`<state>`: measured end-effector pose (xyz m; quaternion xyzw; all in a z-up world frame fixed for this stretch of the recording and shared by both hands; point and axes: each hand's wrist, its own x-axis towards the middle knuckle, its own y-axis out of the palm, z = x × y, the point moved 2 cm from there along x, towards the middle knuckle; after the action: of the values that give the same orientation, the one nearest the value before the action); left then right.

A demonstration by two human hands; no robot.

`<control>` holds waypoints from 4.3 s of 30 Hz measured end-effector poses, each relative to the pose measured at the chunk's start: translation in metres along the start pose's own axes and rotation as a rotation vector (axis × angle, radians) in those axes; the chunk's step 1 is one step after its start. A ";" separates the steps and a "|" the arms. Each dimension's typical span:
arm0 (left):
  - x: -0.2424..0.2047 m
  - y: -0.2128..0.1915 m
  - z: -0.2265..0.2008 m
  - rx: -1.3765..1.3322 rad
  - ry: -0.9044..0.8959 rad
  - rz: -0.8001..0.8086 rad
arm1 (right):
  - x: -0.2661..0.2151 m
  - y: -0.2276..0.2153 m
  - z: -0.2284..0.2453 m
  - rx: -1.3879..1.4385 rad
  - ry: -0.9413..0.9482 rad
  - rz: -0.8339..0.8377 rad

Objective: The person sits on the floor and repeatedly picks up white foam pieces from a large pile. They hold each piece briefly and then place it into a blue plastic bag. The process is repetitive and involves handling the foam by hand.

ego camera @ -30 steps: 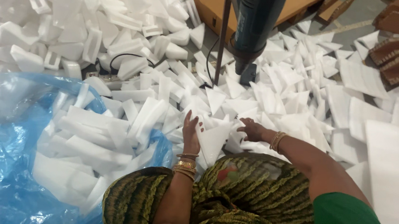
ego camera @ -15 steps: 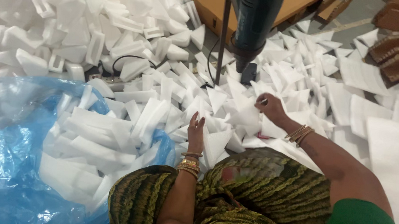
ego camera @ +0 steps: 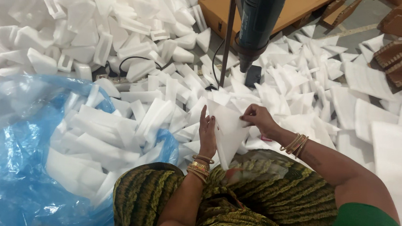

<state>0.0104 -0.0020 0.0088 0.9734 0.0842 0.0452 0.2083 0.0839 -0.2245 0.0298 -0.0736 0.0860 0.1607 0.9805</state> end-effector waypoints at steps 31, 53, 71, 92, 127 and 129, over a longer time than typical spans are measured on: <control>0.001 -0.001 0.035 0.068 -0.119 0.125 | -0.003 -0.001 0.016 -0.012 -0.069 0.159; 0.020 0.051 0.008 -0.054 -0.199 0.165 | 0.020 -0.031 0.007 0.077 0.066 0.064; 0.059 0.071 0.000 0.037 -0.056 0.187 | 0.029 -0.035 0.069 -0.104 -0.020 -0.081; -0.016 0.041 -0.023 0.170 -0.220 0.308 | -0.009 -0.015 0.048 -0.328 -0.254 -0.111; 0.003 0.019 -0.017 0.751 0.208 0.305 | -0.025 0.001 0.042 -0.679 -0.608 0.009; -0.012 0.009 -0.014 0.560 -0.007 0.266 | -0.026 0.003 0.040 -0.607 -0.511 0.025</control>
<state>-0.0017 -0.0071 0.0247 0.9956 -0.0355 0.0440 -0.0753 0.0644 -0.2227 0.0739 -0.3169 -0.2115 0.2037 0.9019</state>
